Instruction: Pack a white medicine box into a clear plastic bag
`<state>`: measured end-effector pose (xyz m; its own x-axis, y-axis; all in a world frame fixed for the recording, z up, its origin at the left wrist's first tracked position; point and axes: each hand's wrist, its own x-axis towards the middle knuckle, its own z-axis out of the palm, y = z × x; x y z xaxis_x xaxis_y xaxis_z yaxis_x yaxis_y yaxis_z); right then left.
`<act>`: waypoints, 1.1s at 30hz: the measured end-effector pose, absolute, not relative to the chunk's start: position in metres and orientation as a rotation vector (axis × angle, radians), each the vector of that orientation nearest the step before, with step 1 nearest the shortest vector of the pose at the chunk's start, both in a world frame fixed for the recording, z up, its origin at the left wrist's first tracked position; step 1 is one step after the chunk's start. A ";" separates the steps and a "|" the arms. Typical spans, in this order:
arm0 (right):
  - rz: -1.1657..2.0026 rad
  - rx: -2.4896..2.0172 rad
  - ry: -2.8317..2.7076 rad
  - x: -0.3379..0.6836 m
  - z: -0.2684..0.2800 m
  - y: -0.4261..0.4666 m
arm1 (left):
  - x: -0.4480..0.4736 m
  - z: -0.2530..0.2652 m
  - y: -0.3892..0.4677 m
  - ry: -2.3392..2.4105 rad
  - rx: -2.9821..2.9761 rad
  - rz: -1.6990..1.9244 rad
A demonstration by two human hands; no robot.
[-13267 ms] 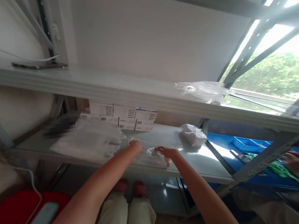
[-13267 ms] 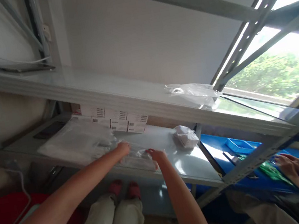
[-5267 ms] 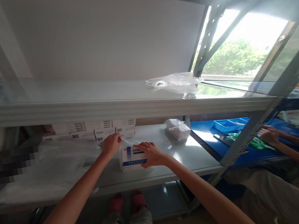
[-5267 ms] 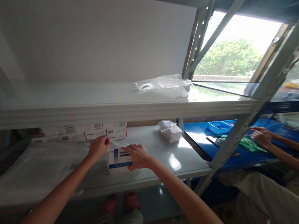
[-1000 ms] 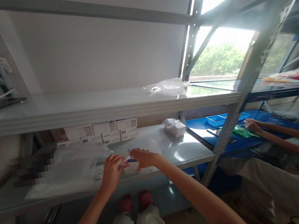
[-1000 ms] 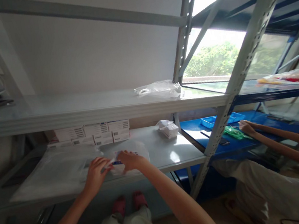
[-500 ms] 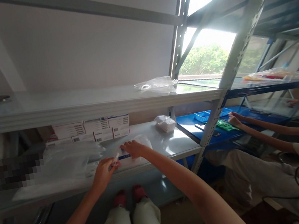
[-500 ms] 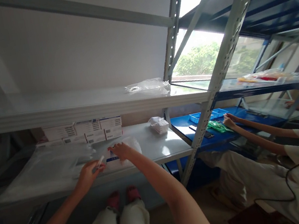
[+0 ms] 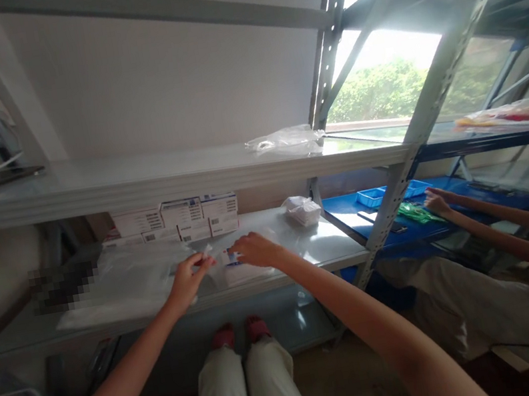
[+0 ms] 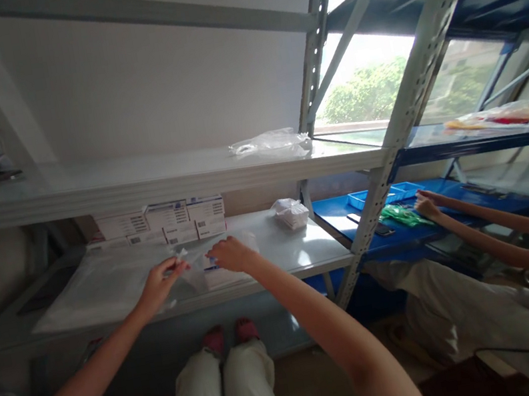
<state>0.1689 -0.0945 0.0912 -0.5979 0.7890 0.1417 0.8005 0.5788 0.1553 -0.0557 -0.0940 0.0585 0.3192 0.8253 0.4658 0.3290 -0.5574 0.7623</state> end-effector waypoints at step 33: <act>1.167 -0.973 -1.418 0.196 0.045 -0.025 | 0.052 0.069 -0.034 0.714 2.164 1.190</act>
<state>0.1965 -0.0248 0.0451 -0.1607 0.9654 0.2052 -0.0157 0.2054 -0.9785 0.0523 -0.0345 0.0694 0.4635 0.6806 0.5674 0.1803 -0.6994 0.6916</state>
